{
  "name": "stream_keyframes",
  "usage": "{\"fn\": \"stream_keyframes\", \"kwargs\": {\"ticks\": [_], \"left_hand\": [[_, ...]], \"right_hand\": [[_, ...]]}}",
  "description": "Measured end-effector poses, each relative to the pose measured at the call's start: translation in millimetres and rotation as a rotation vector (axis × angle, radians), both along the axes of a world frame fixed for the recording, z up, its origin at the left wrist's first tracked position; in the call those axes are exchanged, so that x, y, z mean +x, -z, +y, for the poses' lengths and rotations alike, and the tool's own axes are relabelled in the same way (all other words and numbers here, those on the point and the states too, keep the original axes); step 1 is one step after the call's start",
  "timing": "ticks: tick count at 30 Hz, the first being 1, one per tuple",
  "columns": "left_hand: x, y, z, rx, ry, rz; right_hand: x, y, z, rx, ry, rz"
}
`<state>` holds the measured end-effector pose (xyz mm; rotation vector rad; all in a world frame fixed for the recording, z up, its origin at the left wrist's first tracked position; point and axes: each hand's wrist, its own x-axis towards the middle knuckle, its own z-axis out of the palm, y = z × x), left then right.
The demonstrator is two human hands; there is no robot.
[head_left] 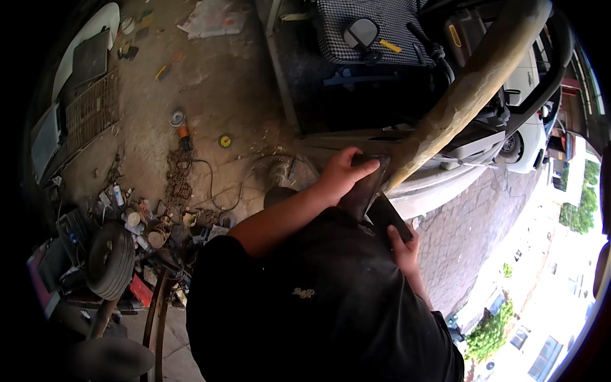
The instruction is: The person prepares a body filler mixture on a metal sheet using a putty knife and a tube of hardener. They then apply the filler to a damaged area on the front fender of a white car, smoothing the surface with the tool.
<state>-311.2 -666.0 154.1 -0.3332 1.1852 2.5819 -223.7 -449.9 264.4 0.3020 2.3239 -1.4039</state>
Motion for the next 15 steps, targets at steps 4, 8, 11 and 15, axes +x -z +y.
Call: {"fn": "stream_keyframes", "kwargs": {"ticks": [4, 8, 11, 15], "left_hand": [[2.2, -3.3, 10.1, 0.639, 0.065, -0.085], [4.0, 18.7, 16.5, 1.102, 0.129, 0.067], [9.4, 12.8, 15.2, 0.896, 0.094, -0.003], [13.8, 1.9, 12.7, 0.628, 0.062, -0.132]], "right_hand": [[1.2, 4.5, 1.7, -0.035, 0.005, -0.007], [5.2, 6.8, 6.3, -0.022, -0.003, -0.025], [7.3, 7.2, 10.7, 0.023, -0.007, -0.029], [9.0, 3.2, 5.6, 0.034, 0.003, 0.023]]}}
